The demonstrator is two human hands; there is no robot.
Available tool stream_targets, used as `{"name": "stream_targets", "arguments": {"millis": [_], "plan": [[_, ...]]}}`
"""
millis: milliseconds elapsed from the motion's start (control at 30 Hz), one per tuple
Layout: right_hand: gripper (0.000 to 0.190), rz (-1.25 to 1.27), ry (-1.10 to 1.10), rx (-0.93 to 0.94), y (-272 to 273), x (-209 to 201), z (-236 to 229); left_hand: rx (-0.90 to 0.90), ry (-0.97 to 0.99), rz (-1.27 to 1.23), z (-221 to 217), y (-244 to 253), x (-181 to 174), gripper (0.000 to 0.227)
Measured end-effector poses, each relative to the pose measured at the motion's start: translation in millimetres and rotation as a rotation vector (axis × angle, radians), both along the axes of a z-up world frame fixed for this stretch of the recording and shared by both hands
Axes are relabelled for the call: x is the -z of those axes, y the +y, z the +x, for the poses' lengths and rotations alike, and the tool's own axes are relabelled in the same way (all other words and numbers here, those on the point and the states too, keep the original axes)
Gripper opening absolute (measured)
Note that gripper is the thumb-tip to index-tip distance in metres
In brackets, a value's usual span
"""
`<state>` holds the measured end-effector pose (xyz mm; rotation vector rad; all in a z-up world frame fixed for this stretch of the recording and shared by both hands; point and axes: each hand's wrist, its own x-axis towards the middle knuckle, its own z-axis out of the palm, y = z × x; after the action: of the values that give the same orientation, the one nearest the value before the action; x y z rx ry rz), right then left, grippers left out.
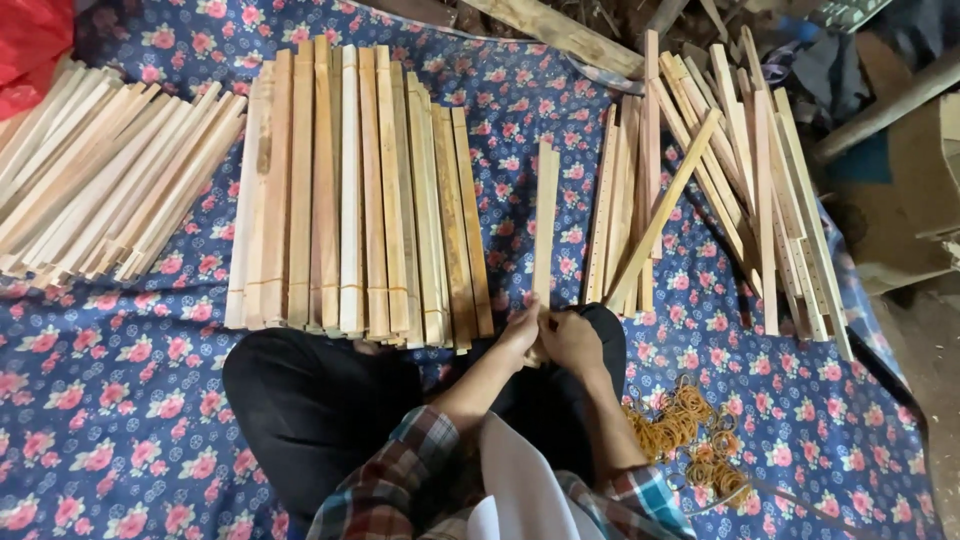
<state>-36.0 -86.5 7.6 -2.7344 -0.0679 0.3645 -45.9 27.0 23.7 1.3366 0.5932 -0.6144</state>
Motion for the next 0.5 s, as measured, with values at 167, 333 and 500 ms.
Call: {"name": "stream_targets", "arguments": {"millis": [167, 333, 500], "plan": [[0.034, -0.010, 0.030, -0.112, 10.2, -7.1, -6.2, -0.007, 0.002, 0.056, -1.9, 1.9, 16.9, 0.101], [0.041, 0.148, 0.212, -0.159, 2.7, -5.1, 7.3, 0.013, -0.143, 0.212, 3.4, 8.7, 74.5, 0.080], [0.085, 1.076, 0.341, 0.424, 15.1, -32.3, 24.7, 0.065, -0.229, 0.109, -24.6, 47.5, 98.2, 0.050]]}}
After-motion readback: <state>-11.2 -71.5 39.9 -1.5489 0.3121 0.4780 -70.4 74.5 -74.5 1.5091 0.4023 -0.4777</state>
